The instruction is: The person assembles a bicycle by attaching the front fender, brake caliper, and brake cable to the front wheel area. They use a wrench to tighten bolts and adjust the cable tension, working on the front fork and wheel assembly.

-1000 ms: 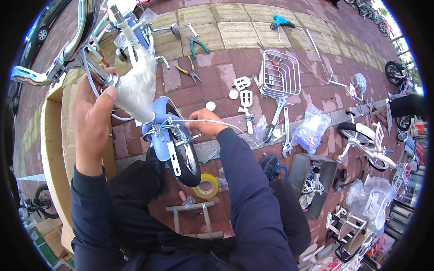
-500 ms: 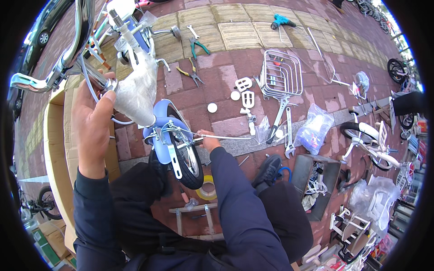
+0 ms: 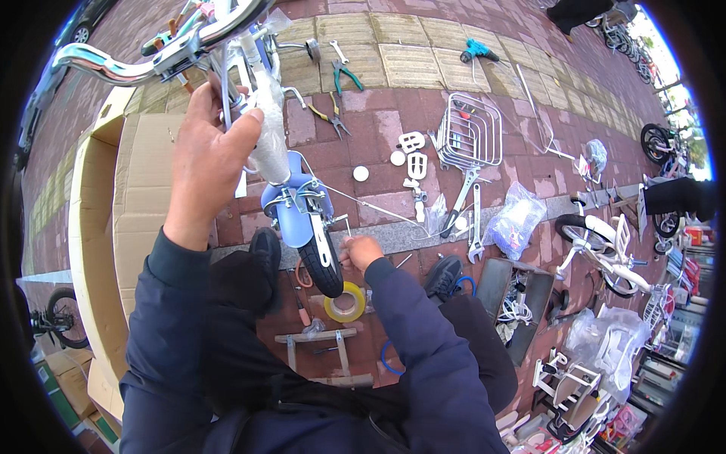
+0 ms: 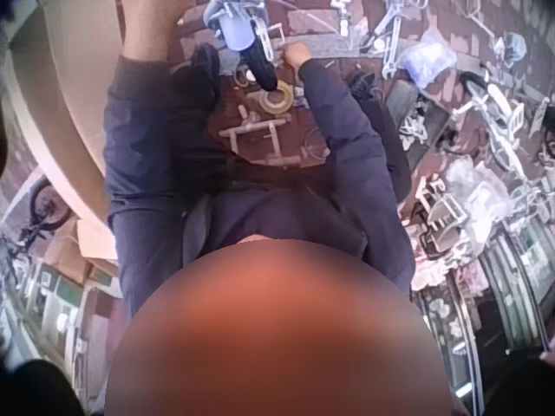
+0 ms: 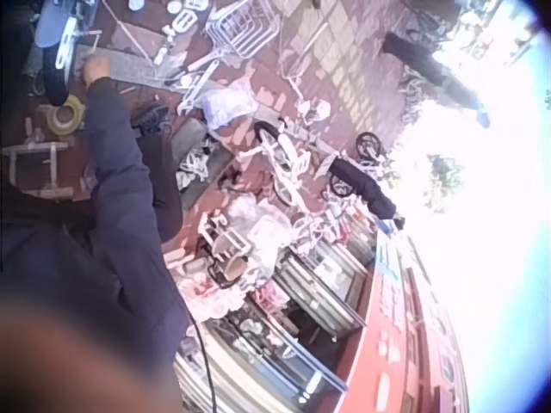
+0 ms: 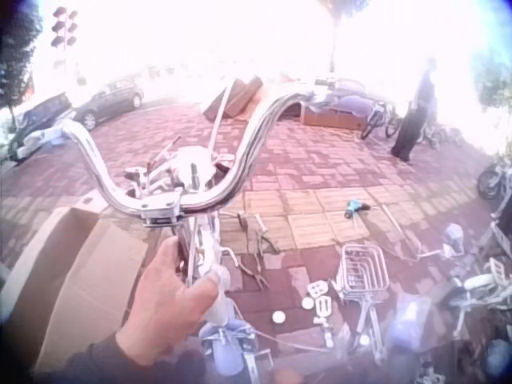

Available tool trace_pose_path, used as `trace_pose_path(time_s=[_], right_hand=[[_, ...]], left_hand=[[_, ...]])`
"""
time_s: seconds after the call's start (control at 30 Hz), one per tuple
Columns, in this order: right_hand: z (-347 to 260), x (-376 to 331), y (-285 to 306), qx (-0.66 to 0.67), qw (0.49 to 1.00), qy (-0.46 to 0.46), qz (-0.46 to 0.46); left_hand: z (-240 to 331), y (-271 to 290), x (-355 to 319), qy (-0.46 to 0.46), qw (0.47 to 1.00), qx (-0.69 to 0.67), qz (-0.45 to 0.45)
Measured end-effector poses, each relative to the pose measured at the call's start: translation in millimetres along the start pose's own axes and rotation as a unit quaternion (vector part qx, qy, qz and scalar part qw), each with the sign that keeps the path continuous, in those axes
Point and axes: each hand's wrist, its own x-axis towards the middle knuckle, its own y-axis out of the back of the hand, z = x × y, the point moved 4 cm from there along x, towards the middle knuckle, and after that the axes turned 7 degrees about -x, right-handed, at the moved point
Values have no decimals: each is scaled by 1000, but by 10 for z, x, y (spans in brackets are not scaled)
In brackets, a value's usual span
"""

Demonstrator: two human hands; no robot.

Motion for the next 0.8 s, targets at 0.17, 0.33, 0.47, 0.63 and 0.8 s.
trace_pose_path(time_s=[0.17,0.33,0.47,0.63,0.8], right_hand=[[212,103,129,119,990,-9,79],[122,-564,182,110,946,227,203],[-43,-1282,-556,-408,787,446,125],[-308,-1352,-288,-543,737,301,267],[-429,-1191,465,-494,770,298,273]], left_hand=[[10,25,-15,7,999,12,-47],[-136,85,96,-7,973,-145,-182],[-173,48,126,0,976,-126,-179],[-77,-37,19,-42,992,-69,-95],[-85,-133,-41,-18,991,-30,-129]])
